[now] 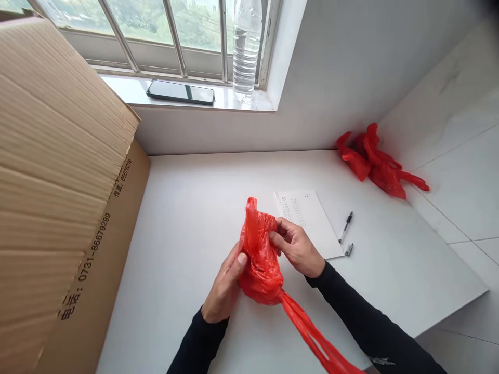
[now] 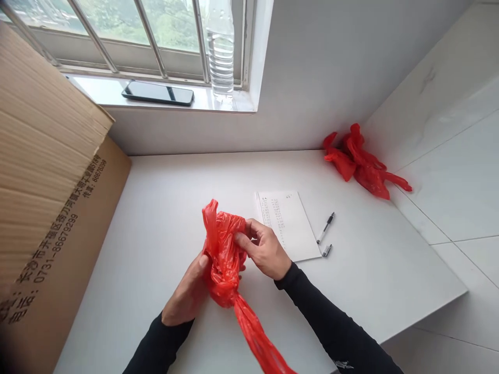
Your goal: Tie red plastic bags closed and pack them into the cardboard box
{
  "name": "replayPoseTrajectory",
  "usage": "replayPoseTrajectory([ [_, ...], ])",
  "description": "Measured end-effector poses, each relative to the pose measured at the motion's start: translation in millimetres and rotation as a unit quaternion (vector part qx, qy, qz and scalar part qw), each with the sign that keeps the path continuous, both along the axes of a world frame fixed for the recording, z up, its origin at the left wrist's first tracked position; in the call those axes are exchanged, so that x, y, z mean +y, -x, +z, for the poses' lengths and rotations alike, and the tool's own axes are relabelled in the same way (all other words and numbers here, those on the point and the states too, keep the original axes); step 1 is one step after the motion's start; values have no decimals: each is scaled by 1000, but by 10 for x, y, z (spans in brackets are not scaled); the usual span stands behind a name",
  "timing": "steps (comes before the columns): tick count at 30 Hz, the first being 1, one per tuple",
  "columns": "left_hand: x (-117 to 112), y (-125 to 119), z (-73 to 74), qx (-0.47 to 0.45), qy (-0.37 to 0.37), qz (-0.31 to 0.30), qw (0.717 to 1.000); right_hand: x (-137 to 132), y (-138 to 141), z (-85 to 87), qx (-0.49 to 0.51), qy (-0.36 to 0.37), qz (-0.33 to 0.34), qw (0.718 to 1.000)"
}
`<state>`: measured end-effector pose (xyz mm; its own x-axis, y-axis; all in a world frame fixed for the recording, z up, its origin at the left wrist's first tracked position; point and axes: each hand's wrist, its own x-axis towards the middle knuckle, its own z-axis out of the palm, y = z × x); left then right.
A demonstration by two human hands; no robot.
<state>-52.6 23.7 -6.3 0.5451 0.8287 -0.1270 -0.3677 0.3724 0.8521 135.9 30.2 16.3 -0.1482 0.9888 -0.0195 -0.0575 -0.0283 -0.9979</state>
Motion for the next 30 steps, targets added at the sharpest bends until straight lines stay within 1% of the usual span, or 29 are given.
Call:
replayPoseTrajectory([
  [2, -68, -55, -78, 5, -4, 29, 1000, -90, -12, -54, 19, -19, 5, 1000],
  [4, -113, -96, -139, 43, -40, 80, 995, -150, -15, -110, 34, -44, 8, 998],
  [7, -159, -128, -175, 86, -96, 140, 982, -201, 5, -194, 36, -94, -21, 995],
  [9, -192, -139, -161, 91, -110, 155, 978, -227, 21, -240, 43, -114, -40, 992],
  [11, -223, -145, -134, 94, -116, 157, 976, -250, 35, -270, 58, -117, -46, 990],
  [16, -250, -136, -124, 94, -121, 193, 969, -268, 84, -303, 64, -110, -22, 992],
  [18, -240, -125, -142, 97, -118, 194, 969, -258, 99, -317, 66, -109, -17, 992],
  [22, -194, -120, -152, 110, -119, 172, 972, -235, 92, -327, 79, -108, -25, 991],
  [27, -116, -146, -136, 114, -123, 154, 974, -234, 45, -299, 73, -92, -6, 993],
  [30, -91, -142, -153, 123, -126, 139, 975, -233, 14, -302, 67, -87, -23, 994],
])
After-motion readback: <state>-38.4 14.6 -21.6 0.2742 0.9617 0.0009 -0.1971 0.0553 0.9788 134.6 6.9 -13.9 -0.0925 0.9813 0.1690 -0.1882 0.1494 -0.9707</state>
